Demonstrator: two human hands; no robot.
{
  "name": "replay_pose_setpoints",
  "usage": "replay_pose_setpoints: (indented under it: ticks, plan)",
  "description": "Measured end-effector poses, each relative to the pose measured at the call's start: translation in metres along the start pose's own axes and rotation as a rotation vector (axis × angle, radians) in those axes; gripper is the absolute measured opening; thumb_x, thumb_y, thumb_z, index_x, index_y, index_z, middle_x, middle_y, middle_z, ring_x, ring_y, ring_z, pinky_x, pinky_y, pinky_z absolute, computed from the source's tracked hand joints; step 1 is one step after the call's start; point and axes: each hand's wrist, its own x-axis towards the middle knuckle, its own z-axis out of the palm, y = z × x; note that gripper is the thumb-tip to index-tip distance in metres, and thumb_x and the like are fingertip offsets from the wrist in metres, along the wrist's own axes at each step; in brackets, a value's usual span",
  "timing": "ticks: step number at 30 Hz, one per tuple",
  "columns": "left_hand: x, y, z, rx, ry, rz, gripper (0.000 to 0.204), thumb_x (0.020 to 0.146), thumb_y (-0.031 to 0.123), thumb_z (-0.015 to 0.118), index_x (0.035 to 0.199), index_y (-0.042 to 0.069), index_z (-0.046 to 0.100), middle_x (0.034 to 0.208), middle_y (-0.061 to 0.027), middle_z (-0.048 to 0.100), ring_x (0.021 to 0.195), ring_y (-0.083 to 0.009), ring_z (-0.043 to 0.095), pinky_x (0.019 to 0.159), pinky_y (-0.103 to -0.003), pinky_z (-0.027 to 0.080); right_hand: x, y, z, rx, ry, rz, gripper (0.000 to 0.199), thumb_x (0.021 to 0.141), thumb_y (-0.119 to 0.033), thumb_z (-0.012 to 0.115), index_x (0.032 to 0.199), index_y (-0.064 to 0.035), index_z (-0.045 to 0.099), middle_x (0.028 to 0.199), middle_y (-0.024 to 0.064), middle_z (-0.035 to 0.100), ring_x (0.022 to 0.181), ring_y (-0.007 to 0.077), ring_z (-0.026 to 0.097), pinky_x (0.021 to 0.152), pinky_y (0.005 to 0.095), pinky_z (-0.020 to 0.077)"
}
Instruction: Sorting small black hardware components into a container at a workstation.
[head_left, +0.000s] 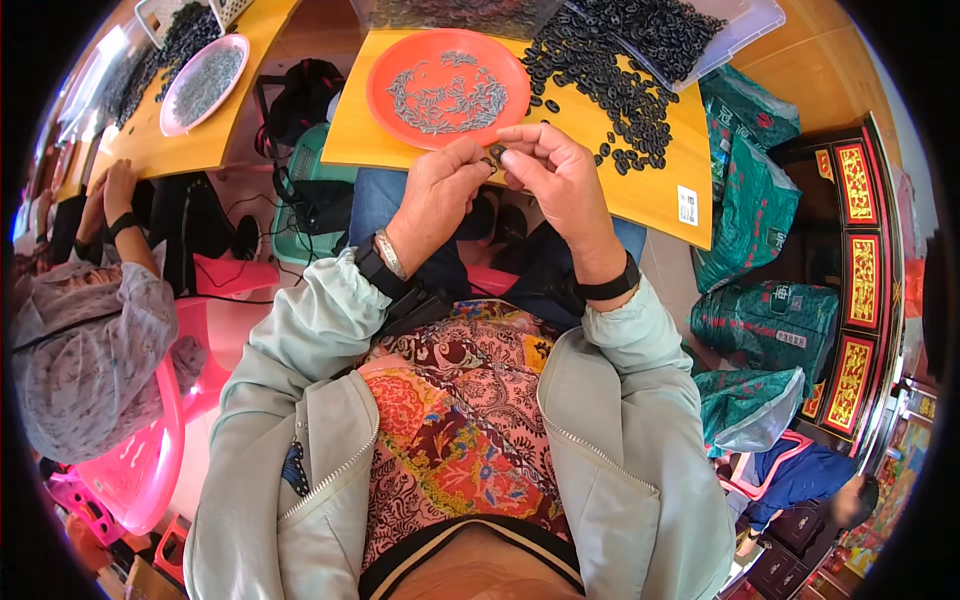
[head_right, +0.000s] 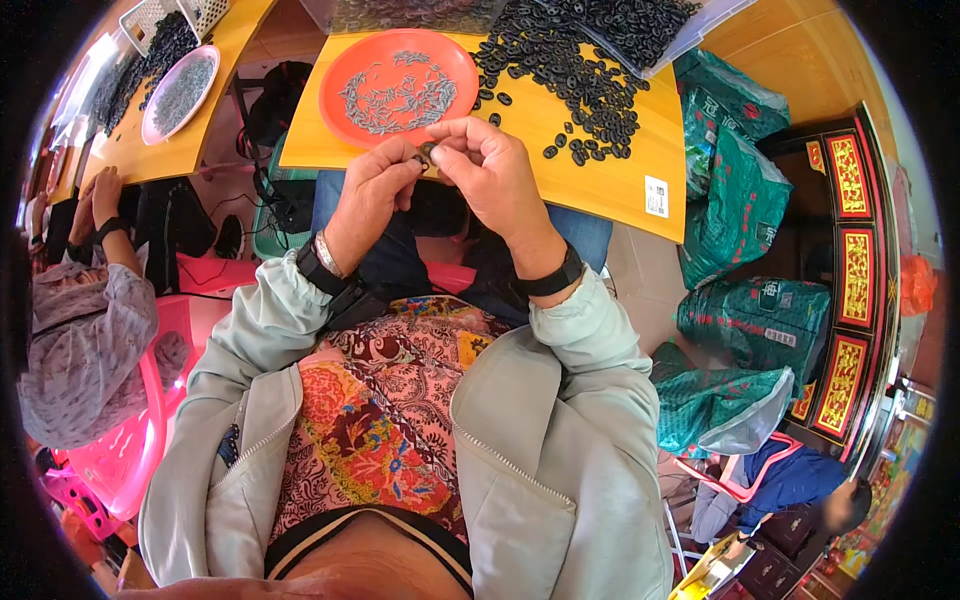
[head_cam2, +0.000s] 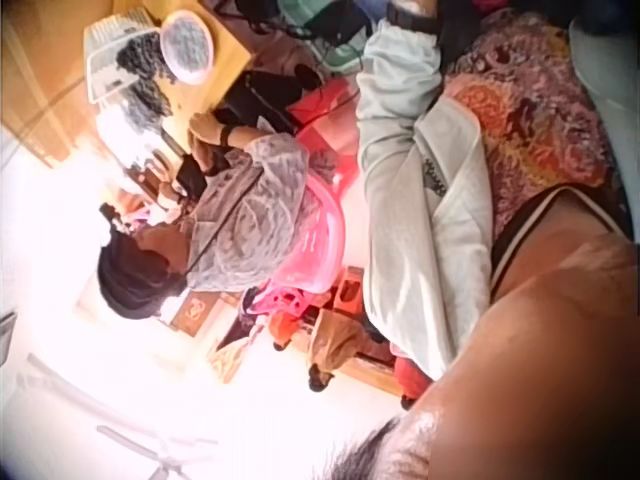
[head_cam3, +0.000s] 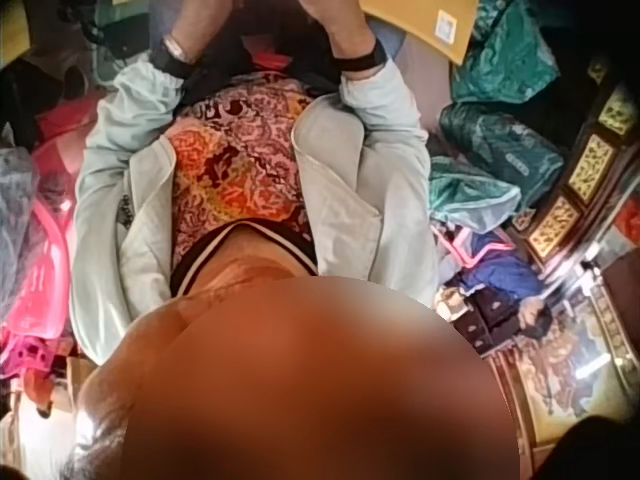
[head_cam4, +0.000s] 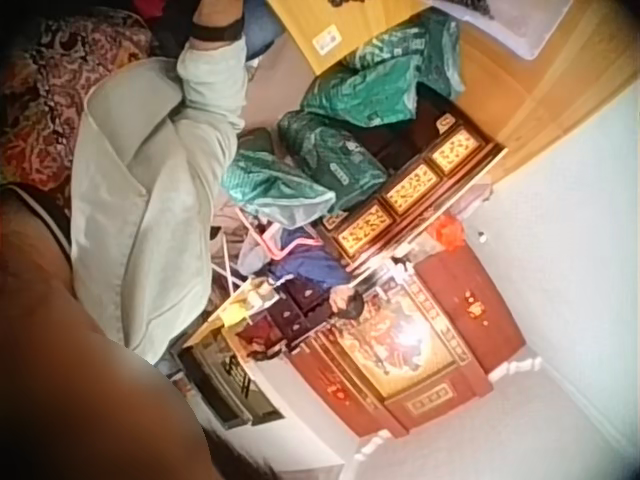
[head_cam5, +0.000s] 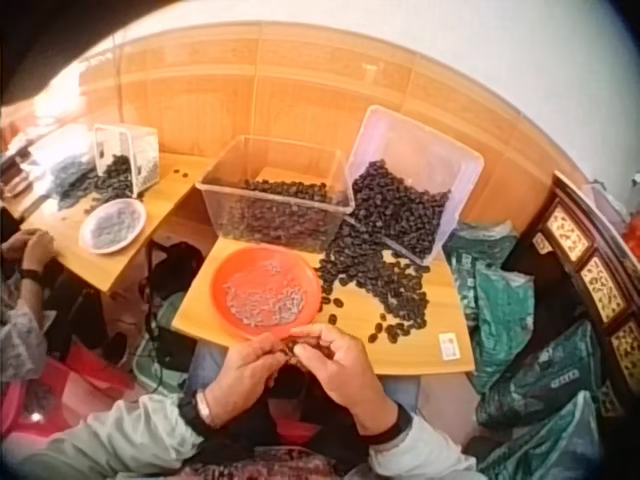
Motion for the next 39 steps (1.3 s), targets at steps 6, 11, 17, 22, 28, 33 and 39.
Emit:
replay_pose_setpoints:
  ticks: [6, 11, 17, 22, 28, 33, 39]
  plan:
    - [0.0, -0.002, -0.002, -0.063, -0.018, -0.062, 0.011, 0.084, 0.012, 0.051, 0.079, 0.003, 0.055, 0.061, 0.0014, 0.047, 0.051, -0.0058, 0.044, 0.047, -0.021, 0.036, 0.002, 0.0, -0.009, -0.087, 0.069, -0.045, 0.018, 0.085, -0.006, 0.058, 0.102, -0.0019, 0.064, 0.079, -0.001, 0.061, 0.066, 0.0041, 0.053, 0.062, 0.019, 0.0459]
    - [0.0, 0.0, -0.004, -0.123, -0.044, -0.072, 0.011, 0.084, 0.013, 0.051, 0.079, 0.004, 0.054, 0.062, 0.0011, 0.049, 0.051, -0.0062, 0.045, 0.046, -0.02, 0.035, 0.0, -0.002, -0.008, -0.001, -0.101, 0.095, 0.019, 0.085, -0.006, 0.06, 0.103, -0.0015, 0.064, 0.082, -0.0001, 0.063, 0.069, 0.0055, 0.056, 0.064, 0.019, 0.0472]
    - [0.001, -0.001, -0.005, -0.257, -0.082, -0.079, 0.01, 0.084, 0.014, 0.05, 0.077, 0.006, 0.051, 0.062, 0.0005, 0.05, 0.05, -0.0075, 0.048, 0.046, -0.019, 0.036, 0.002, 0.003, -0.011, 0.104, -0.244, 0.148, 0.021, 0.085, -0.008, 0.062, 0.104, 0.0002, 0.062, 0.086, 0.0017, 0.064, 0.071, 0.0065, 0.057, 0.063, 0.0198, 0.0476]
    - [0.002, -0.003, -0.006, -0.275, -0.096, -0.096, 0.011, 0.085, 0.014, 0.05, 0.076, 0.007, 0.051, 0.062, 0.0006, 0.05, 0.049, -0.0075, 0.048, 0.045, -0.019, 0.035, 0.007, 0.014, -0.013, 0.126, -0.135, 0.195, 0.02, 0.087, -0.009, 0.059, 0.106, -0.0021, 0.063, 0.086, 0.0009, 0.064, 0.069, 0.0058, 0.058, 0.065, 0.0196, 0.0493]
    - [0.002, -0.006, -0.006, -0.141, -0.085, -0.144, 0.01, 0.087, 0.014, 0.049, 0.082, 0.006, 0.053, 0.063, 0.0009, 0.051, 0.051, -0.0078, 0.049, 0.047, -0.019, 0.035, 0.008, 0.011, -0.017, 0.051, -0.08, 0.125, 0.02, 0.089, -0.009, 0.056, 0.107, -0.0018, 0.062, 0.085, 0.0012, 0.063, 0.068, 0.0062, 0.057, 0.066, 0.0198, 0.0492]
    - [0.001, -0.005, -0.004, -0.055, -0.079, -0.095, 0.01, 0.087, 0.015, 0.05, 0.081, 0.007, 0.053, 0.062, 0.0021, 0.05, 0.051, -0.0064, 0.047, 0.047, -0.019, 0.034, 0.006, 0.003, -0.014, 0.018, -0.104, 0.114, 0.02, 0.088, -0.007, 0.057, 0.106, -0.0022, 0.063, 0.082, 0.0006, 0.062, 0.068, 0.0058, 0.056, 0.064, 0.0192, 0.0477]
    - [0.001, -0.003, -0.003, -0.036, -0.046, -0.106, 0.012, 0.085, 0.012, 0.051, 0.078, 0.002, 0.055, 0.061, 0.0006, 0.049, 0.05, -0.0064, 0.046, 0.046, -0.021, 0.037, 0.007, 0.005, -0.019, 0.015, -0.102, 0.128, 0.019, 0.087, -0.006, 0.058, 0.104, -0.0022, 0.064, 0.08, -0.0013, 0.061, 0.067, 0.0051, 0.055, 0.064, 0.0187, 0.047]
